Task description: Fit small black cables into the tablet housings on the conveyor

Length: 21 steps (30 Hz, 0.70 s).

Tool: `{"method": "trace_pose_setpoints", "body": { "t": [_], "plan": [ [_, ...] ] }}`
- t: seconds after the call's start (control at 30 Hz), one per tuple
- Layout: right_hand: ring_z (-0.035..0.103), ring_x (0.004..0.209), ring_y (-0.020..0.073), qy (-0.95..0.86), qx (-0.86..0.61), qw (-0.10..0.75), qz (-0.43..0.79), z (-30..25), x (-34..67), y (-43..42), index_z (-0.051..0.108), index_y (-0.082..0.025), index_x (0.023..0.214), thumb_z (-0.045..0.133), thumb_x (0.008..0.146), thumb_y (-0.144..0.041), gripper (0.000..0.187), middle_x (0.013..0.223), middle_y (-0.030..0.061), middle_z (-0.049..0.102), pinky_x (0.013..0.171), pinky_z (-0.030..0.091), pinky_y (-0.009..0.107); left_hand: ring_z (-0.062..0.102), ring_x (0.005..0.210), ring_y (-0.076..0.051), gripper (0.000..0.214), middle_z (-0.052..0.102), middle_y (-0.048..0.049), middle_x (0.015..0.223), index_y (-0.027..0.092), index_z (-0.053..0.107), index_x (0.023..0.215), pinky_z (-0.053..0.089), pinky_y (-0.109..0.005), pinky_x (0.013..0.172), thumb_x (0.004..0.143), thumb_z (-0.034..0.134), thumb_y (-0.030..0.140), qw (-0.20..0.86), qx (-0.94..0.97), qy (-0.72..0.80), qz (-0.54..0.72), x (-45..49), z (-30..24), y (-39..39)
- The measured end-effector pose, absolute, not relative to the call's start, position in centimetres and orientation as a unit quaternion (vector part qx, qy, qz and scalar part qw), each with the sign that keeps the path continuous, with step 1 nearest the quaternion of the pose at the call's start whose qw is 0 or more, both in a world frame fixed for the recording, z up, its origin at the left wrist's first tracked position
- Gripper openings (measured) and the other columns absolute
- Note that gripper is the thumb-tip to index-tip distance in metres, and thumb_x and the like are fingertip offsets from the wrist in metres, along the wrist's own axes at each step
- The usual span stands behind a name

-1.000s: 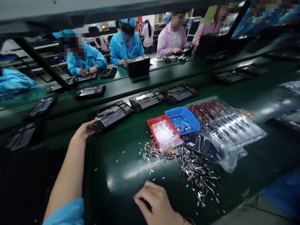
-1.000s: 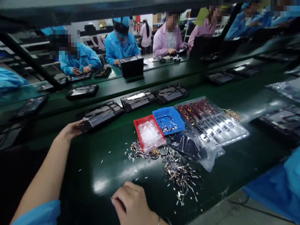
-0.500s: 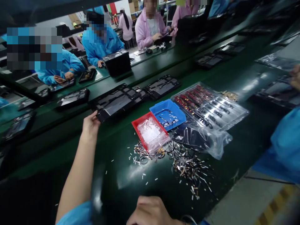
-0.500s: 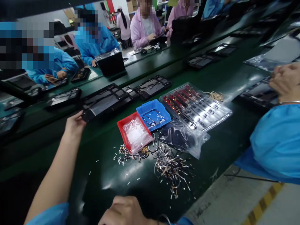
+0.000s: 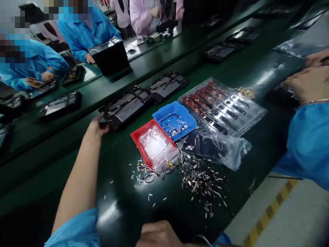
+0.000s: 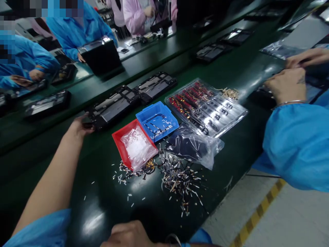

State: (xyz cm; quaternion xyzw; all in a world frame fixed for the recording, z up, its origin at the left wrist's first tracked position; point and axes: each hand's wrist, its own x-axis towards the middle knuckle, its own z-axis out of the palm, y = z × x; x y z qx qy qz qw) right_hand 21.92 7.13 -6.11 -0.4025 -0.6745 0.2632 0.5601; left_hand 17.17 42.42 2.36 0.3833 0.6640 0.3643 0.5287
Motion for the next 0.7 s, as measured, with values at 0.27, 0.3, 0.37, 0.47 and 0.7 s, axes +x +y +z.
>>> {"method": "trace_pose_setpoints", "body": {
  "t": [0.27,0.3,0.37,0.47,0.7],
  "plan": [
    [0.054,0.052,0.0095,-0.664,-0.469,0.509,0.284,-3.2,23.3,7.3,0.062,-0.021,0.072,0.039,0.096,-0.037,0.036,0.057,-0.0021,0.065,0.051,0.041,0.02,0.064,0.076,-0.014,0.015,0.064,-0.0047,0.086,0.011,0.06,0.097,0.056,-0.028,0.072,0.09,0.054,0.023,0.652,0.278,0.58,0.402,19.6,3.0,39.4],
    [0.055,0.054,0.0103,-0.661,-0.489,0.494,0.281,-2.9,23.4,7.3,0.062,-0.021,0.073,0.043,0.094,-0.033,0.031,0.058,-0.0017,0.065,0.052,0.041,0.021,0.064,0.073,-0.013,0.011,0.064,-0.0034,0.08,0.011,0.06,0.093,0.055,-0.026,0.071,0.089,0.054,0.02,0.65,0.267,0.571,0.424,19.5,3.0,38.8],
    [0.056,0.058,0.0112,-0.652,-0.515,0.483,0.278,-2.4,23.7,7.3,0.063,-0.02,0.074,0.049,0.09,-0.025,0.022,0.061,-0.0006,0.065,0.056,0.043,0.022,0.064,0.07,-0.013,0.006,0.063,-0.0013,0.073,0.013,0.06,0.088,0.055,-0.023,0.069,0.085,0.056,0.016,0.634,0.244,0.565,0.469,18.2,3.1,36.8],
    [0.056,0.066,0.0129,-0.638,-0.524,0.508,0.245,-1.7,24.1,7.3,0.065,-0.019,0.075,0.053,0.086,-0.018,0.016,0.068,0.0021,0.063,0.061,0.047,0.024,0.064,0.069,-0.013,0.006,0.064,0.0003,0.069,0.015,0.061,0.084,0.055,-0.021,0.066,0.081,0.056,0.012,0.594,0.212,0.574,0.521,13.6,3.3,31.6],
    [0.061,0.071,0.0139,-0.641,-0.48,0.568,0.191,-1.0,24.3,7.6,0.064,-0.021,0.079,0.056,0.083,-0.009,0.014,0.075,0.0021,0.066,0.067,0.051,0.031,0.066,0.084,-0.013,0.013,0.07,0.0024,0.077,0.021,0.065,0.078,0.055,-0.018,0.072,0.078,0.056,0.012,0.494,0.132,0.624,0.591,1.6,2.4,14.3]
  ]
}}
